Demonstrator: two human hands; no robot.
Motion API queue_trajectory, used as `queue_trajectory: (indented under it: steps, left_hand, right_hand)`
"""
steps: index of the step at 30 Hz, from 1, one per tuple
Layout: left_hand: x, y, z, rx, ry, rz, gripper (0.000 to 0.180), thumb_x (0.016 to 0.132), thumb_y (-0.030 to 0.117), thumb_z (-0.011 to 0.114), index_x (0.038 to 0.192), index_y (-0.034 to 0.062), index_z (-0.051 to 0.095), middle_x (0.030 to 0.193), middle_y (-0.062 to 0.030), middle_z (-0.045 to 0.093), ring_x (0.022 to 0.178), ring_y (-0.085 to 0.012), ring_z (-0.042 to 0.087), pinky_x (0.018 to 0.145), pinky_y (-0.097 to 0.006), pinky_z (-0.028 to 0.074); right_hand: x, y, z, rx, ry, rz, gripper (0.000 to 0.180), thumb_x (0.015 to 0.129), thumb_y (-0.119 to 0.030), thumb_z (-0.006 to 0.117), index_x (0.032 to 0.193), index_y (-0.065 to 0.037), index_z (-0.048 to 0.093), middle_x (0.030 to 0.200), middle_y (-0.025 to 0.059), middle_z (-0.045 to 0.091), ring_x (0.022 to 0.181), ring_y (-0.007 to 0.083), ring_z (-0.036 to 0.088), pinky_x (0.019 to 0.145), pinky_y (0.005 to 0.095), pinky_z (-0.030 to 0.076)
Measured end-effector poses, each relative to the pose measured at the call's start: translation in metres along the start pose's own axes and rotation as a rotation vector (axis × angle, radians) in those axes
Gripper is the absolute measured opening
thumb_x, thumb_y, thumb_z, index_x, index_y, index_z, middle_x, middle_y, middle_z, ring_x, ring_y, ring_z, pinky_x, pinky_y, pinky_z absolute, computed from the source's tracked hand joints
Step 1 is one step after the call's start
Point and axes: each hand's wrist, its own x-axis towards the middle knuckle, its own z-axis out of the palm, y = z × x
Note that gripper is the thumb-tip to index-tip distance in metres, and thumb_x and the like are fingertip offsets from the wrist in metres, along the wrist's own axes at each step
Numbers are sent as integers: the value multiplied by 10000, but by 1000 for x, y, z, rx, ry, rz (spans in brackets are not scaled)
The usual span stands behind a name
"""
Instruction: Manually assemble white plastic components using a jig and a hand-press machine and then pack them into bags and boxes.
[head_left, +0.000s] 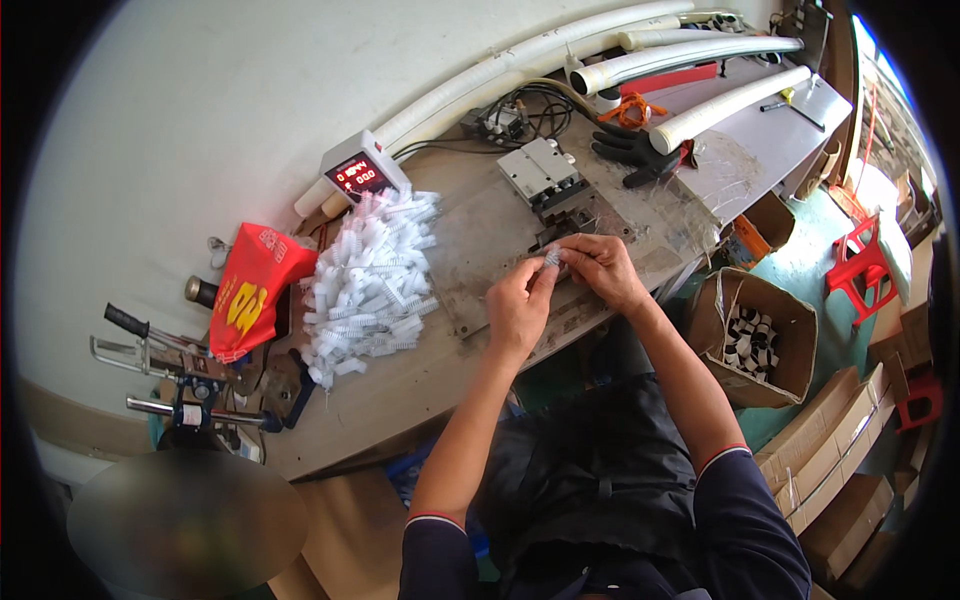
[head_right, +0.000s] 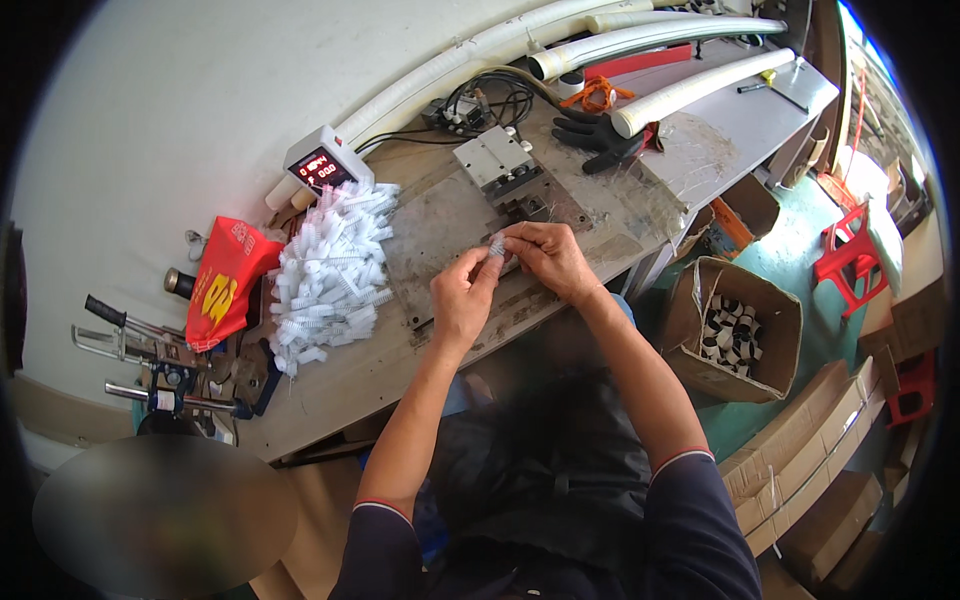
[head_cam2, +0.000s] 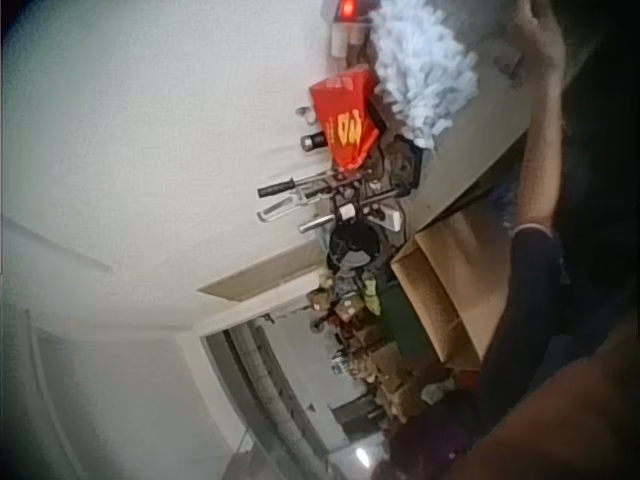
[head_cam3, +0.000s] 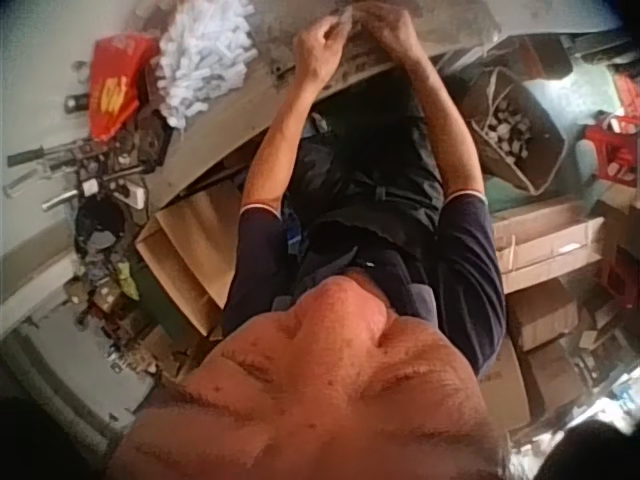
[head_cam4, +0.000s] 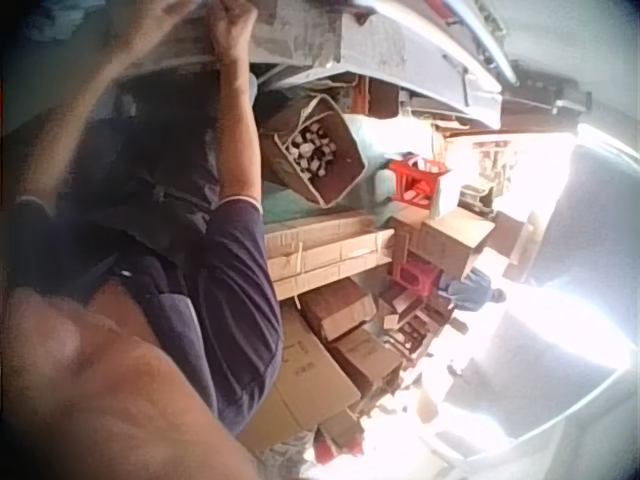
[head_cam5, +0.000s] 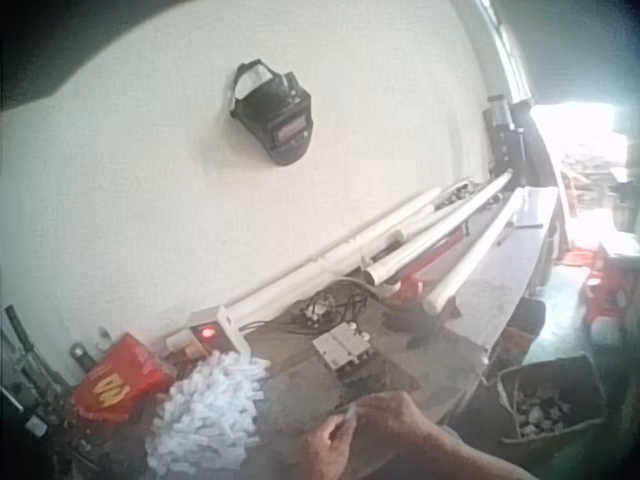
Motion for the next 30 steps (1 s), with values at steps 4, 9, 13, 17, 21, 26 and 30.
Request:
queue_trajectory:
  steps: [4,9,13,17,21,26,30]
  left_hand:
    - [-10,-6,-18,-133,3,-164,207,999,208,684,1072,25,746,755,0,686,650,-54,590,594,-231,469]
    - [-61,-20,-68,-58,241,-169,168,997,170,675,1057,22,726,782,19,713,670,-30,535,597,-242,425]
    - [-125,-78,-167,-71,544,-288,151,1007,151,644,1079,43,720,799,9,702,603,-9,452,545,-208,395]
    - [-164,-96,-279,-288,814,-426,175,1028,111,606,1167,28,671,866,-49,690,565,-75,552,435,-243,429]
    - [-166,-105,-347,-219,973,-462,164,1031,86,594,1122,-21,677,890,-64,694,612,-98,591,490,-265,521]
    - [-151,-138,-370,-67,1074,-428,173,1024,86,580,1129,-11,678,895,-64,696,616,-107,584,531,-265,497]
    - [-178,-165,-388,235,1279,-347,192,1017,107,566,1137,25,690,907,-65,713,748,-154,626,710,-311,505]
  right_hand:
    - [4,0,17,-5,-34,-93,234,976,-113,688,1170,11,726,878,4,696,776,64,581,709,264,498]
    - [-6,-6,6,-47,-7,83,346,974,-197,699,1266,-13,692,939,4,700,847,59,590,716,227,463]
    - [-4,9,10,-92,-5,11,269,984,-161,679,1206,-13,717,848,1,684,741,49,558,659,205,425]
    - [-3,13,13,-149,33,-26,220,1000,-146,659,1160,-11,727,835,0,678,704,39,532,628,200,405]
    - [12,4,49,-160,26,-123,193,1012,-149,649,1128,-18,730,824,-7,670,666,23,493,594,193,376]
    - [40,-49,153,-149,-161,-242,121,977,-30,665,1052,42,727,833,-1,670,753,40,567,642,217,460]
    - [57,-70,244,-259,-295,-439,102,922,-16,706,1017,7,738,866,77,716,721,139,643,636,286,510]
